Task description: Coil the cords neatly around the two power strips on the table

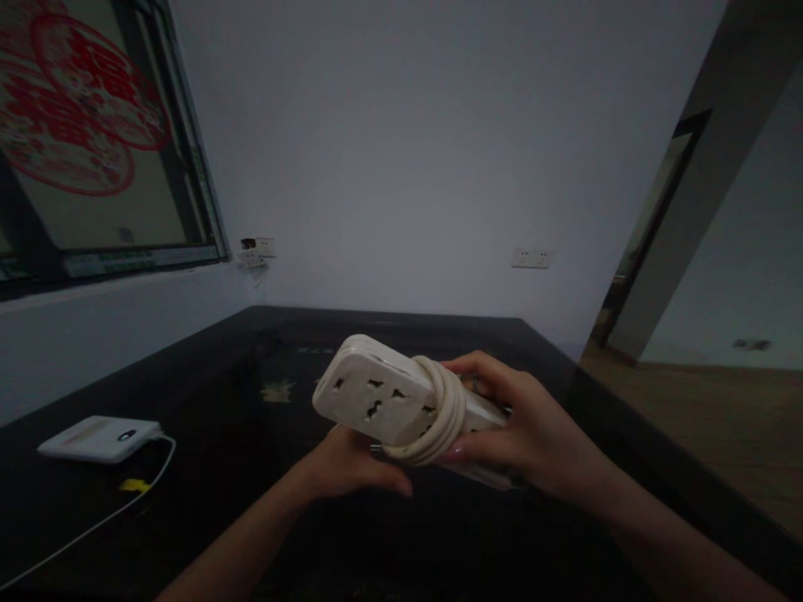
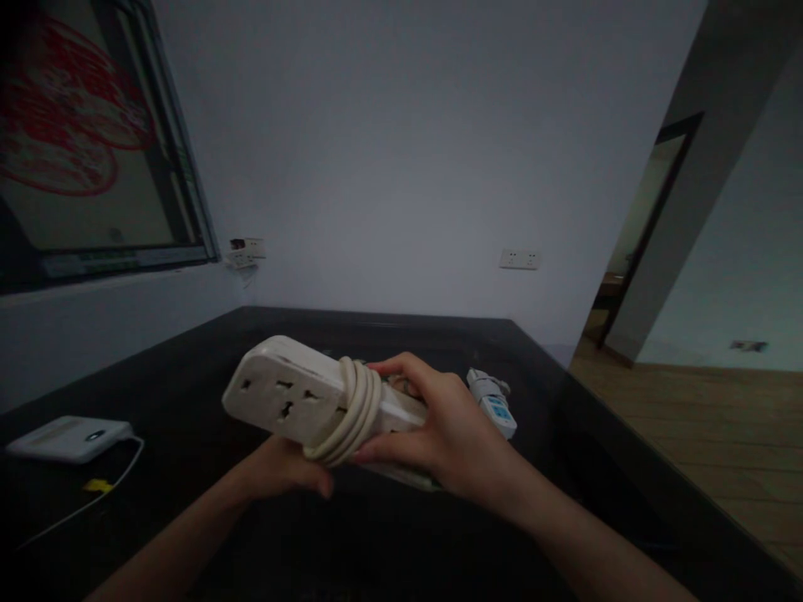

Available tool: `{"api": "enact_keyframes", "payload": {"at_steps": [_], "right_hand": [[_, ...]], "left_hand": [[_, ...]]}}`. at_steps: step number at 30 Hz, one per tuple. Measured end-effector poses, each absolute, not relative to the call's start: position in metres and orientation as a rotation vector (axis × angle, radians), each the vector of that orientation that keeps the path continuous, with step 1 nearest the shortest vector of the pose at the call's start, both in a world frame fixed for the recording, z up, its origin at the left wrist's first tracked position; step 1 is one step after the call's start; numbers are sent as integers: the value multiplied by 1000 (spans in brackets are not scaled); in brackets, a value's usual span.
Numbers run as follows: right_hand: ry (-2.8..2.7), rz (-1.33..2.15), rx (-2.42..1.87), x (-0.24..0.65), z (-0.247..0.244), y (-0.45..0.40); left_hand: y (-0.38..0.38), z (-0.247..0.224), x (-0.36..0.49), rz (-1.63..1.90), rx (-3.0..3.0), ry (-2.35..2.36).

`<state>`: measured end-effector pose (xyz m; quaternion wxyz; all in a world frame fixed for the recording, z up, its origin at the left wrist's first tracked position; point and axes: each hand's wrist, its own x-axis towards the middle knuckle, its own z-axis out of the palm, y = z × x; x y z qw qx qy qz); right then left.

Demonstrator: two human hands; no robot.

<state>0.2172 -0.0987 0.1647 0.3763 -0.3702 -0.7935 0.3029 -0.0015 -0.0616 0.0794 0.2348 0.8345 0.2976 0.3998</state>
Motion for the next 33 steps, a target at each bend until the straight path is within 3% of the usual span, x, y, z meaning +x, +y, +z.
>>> {"api": "enact_keyframes", "payload": {"at_steps": [7,20,28,33], "right_hand": [[-2034,931,-1009,213,158,-87],[-1876,1619,-784,227,124,-65],[-1644,1571,-831,231,121,-73],[-1514,1464,-863,239,126,-78]], "left_hand": [[-67,78,6,1201,2010,758],[-57,83,15,1450,1907,761],[-44,78,12,1299,2029,730],[-46,70,13,1288,2267,1066]]}}
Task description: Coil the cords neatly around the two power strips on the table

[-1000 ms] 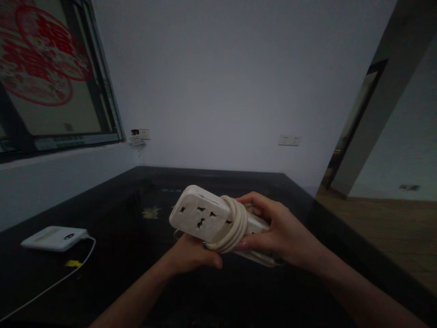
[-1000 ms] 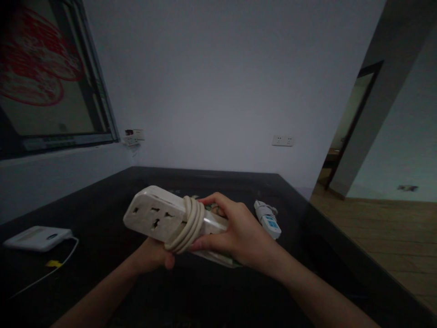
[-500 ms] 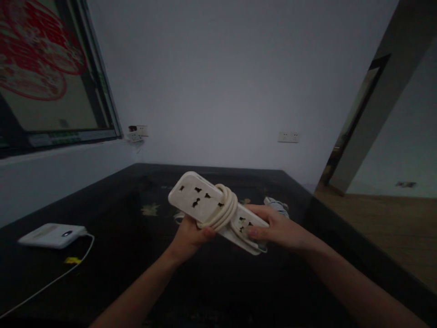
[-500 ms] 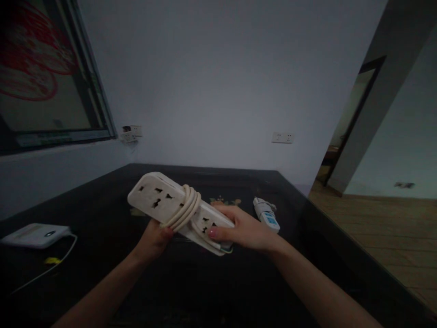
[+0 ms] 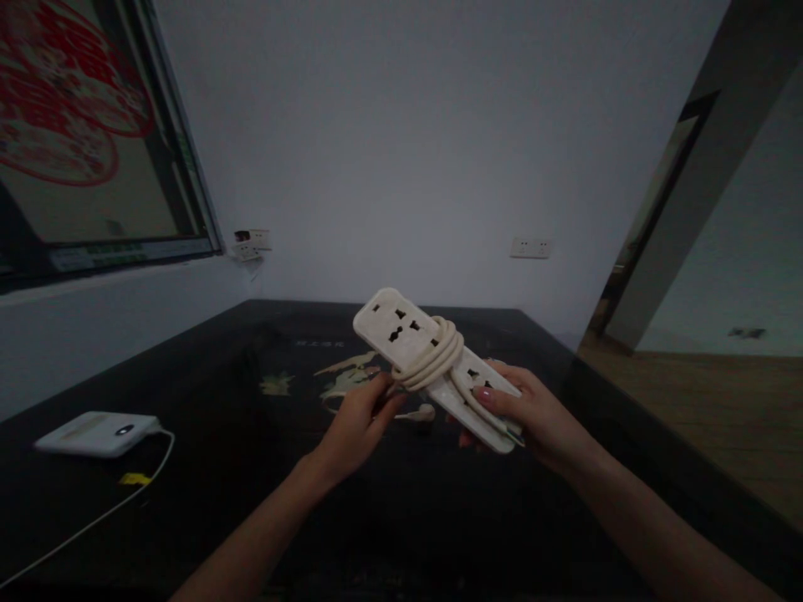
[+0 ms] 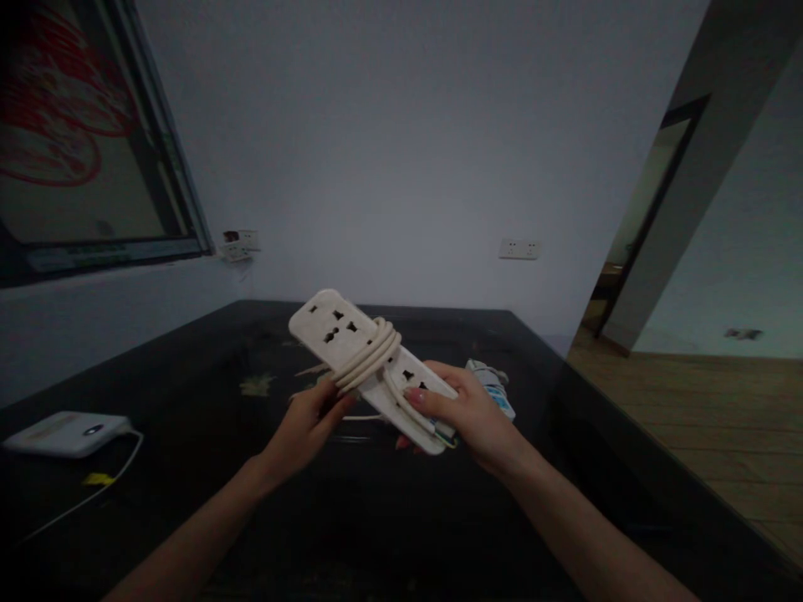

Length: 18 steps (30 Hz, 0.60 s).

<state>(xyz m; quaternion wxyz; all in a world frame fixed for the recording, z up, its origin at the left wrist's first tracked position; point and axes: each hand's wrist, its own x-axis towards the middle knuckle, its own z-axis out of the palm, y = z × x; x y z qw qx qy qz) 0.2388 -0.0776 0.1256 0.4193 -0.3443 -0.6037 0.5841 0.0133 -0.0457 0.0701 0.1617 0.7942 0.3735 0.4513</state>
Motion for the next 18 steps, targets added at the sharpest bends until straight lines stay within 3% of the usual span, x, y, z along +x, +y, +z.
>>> {"api": "enact_keyframes", "payload": {"at_steps": [6,18], "right_hand": [[-1374,1304,-881,252,127,-72],[-1125,1036,-968,300,111,-46]], "left_hand": [[-48,59,5,1233,2478,1207],[-57,39,-37,1333,2312,1545]]}}
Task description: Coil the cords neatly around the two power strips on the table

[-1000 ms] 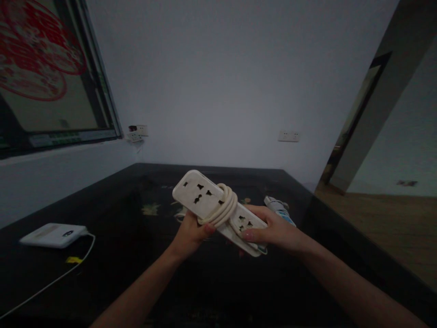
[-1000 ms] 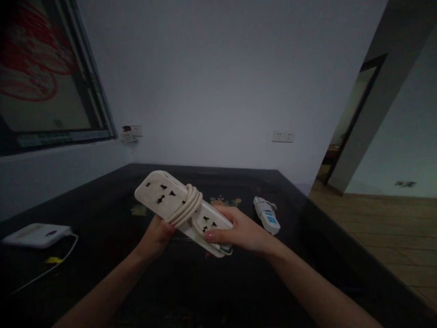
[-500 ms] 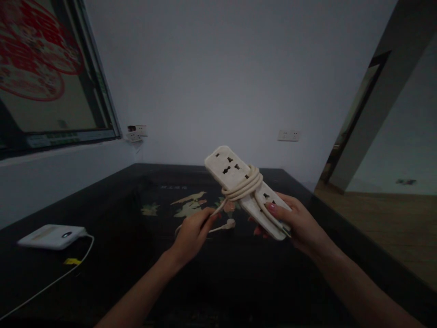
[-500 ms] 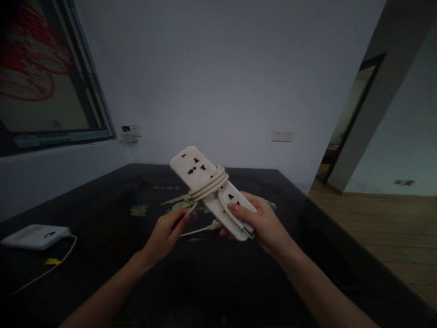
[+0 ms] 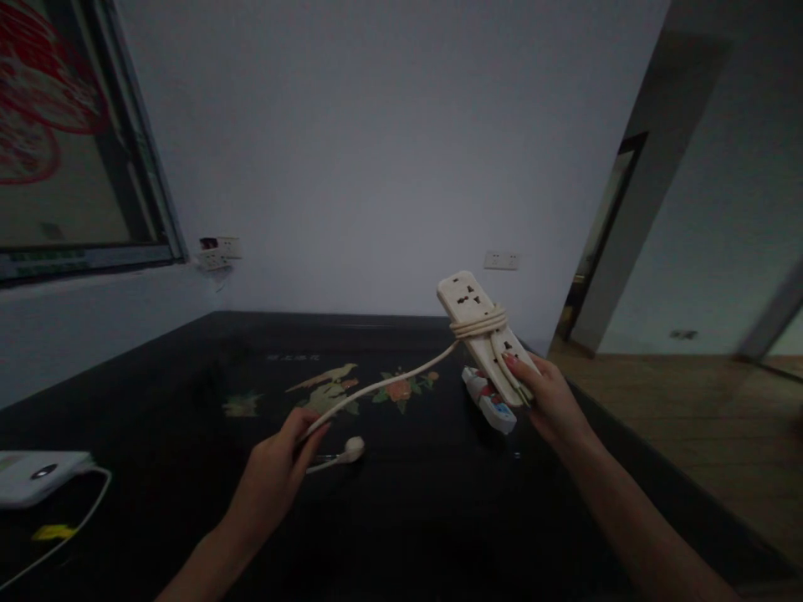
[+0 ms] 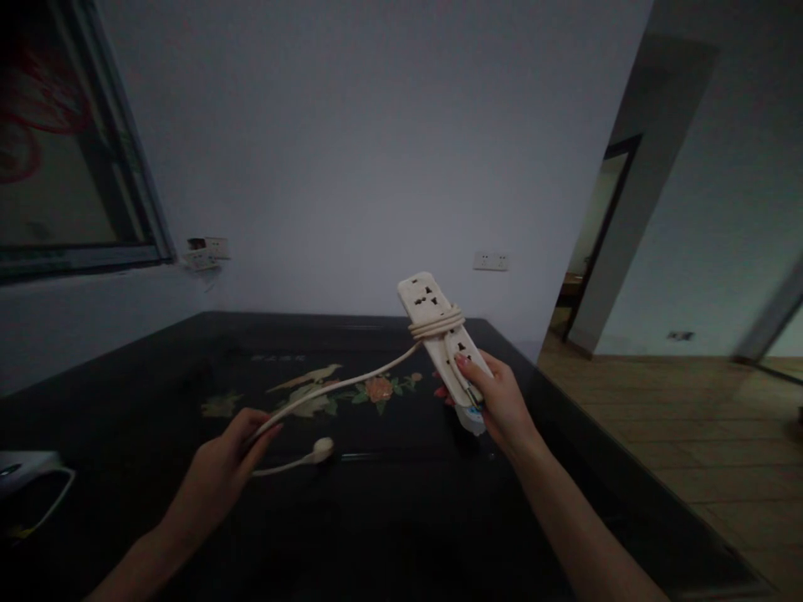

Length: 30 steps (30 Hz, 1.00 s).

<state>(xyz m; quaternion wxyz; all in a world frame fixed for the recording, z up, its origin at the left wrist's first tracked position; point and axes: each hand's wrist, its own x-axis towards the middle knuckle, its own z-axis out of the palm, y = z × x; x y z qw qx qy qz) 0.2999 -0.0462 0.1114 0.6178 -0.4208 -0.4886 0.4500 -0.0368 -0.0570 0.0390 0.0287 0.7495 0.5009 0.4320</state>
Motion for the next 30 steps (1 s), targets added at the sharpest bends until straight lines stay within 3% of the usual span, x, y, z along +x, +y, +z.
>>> {"api": "enact_keyframes", "payload": {"at_steps": [11,30], "right_hand": [[-1166,1061,-1157,326,79,-42],[-1286,1364,-1274,274,17,-28]], "left_hand": [[-77,97,-40,1633,3096,1135],[-96,142,9,1531,3289,423]]}}
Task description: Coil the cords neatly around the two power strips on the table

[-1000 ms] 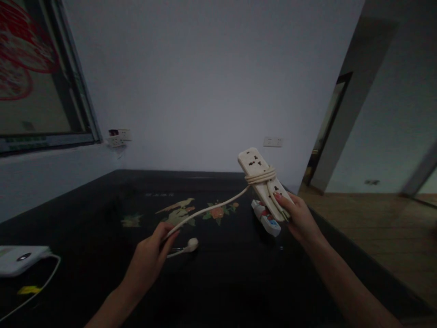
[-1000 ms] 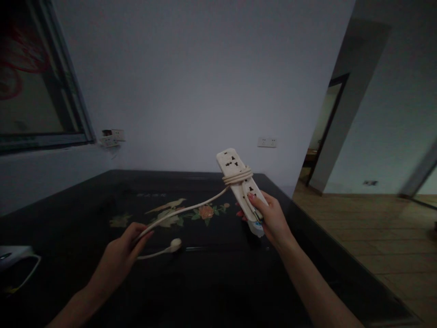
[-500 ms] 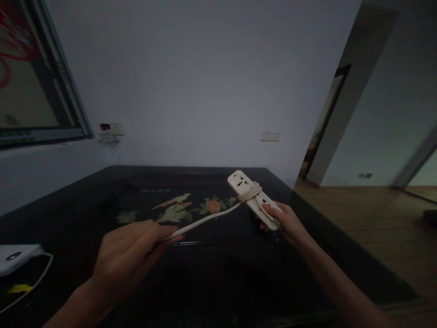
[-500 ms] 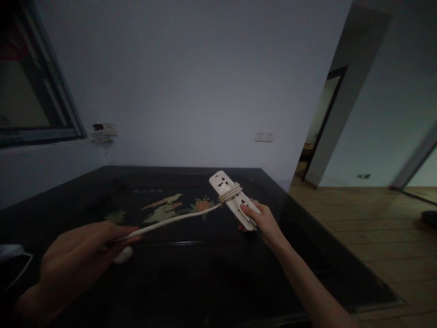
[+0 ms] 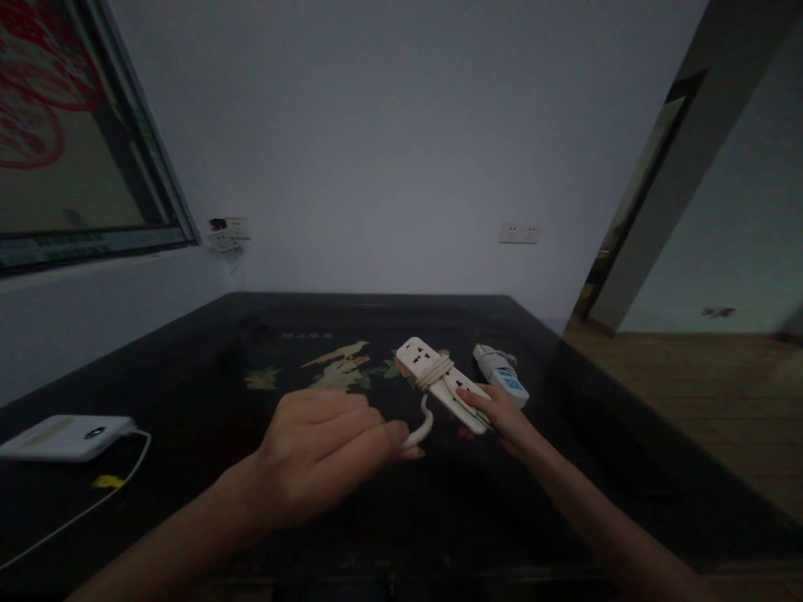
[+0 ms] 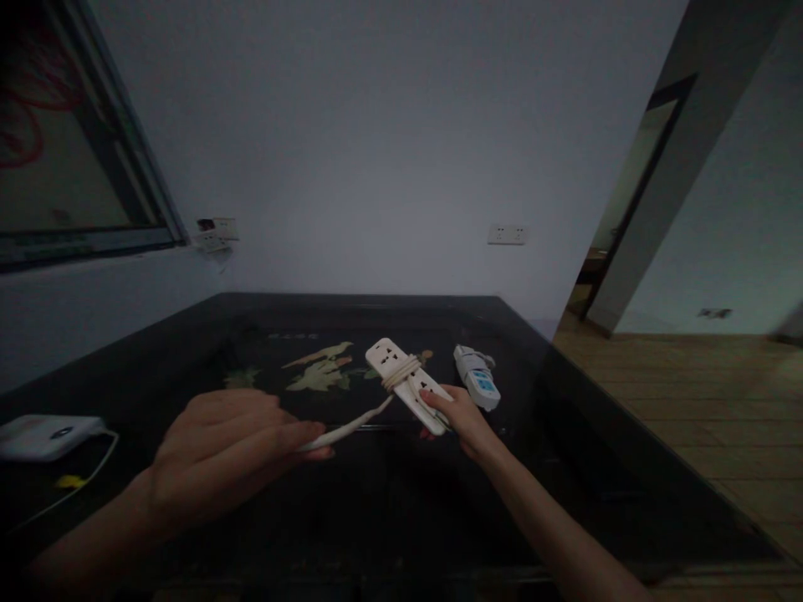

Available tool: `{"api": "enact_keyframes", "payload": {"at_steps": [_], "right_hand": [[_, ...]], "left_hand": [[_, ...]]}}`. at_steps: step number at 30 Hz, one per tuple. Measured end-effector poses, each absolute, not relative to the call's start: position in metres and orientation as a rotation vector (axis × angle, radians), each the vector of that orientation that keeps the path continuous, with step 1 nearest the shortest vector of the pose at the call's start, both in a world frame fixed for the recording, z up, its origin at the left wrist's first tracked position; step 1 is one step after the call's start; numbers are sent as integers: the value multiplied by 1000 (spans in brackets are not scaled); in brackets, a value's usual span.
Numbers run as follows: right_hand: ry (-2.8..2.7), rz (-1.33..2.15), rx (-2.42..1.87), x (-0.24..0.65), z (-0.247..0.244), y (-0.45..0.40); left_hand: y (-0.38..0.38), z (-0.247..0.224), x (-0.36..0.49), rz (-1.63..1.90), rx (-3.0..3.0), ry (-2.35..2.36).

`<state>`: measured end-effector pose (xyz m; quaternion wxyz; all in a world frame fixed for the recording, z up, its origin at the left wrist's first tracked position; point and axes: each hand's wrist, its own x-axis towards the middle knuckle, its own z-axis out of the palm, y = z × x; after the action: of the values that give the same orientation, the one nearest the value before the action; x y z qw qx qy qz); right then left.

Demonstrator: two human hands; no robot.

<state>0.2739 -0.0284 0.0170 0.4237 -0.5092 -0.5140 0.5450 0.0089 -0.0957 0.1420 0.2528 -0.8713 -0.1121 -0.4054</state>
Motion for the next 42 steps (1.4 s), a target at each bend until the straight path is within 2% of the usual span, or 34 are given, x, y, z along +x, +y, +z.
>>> {"api": "enact_keyframes", "payload": {"at_steps": [9,20,27,32,42], "right_hand": [[-1541,1398,-1430,262,23,-53],[-2331,870,-1495,226,51,-74],[-2592,579,-1381,216,68,-92],[-2806,404,-1173,215,71,-104],[-2692,386,-900,228,94,-122]], "left_hand": [[-81,154,-10,-1165,-2368,-624],[-54,167,8,-1034,-2757,-703],[-16,163,-3,-1012,-2918,-966],[-2,156,-5,-911,-3130,-898],[17,127,-20,-1239,-3341,-1096]]}}
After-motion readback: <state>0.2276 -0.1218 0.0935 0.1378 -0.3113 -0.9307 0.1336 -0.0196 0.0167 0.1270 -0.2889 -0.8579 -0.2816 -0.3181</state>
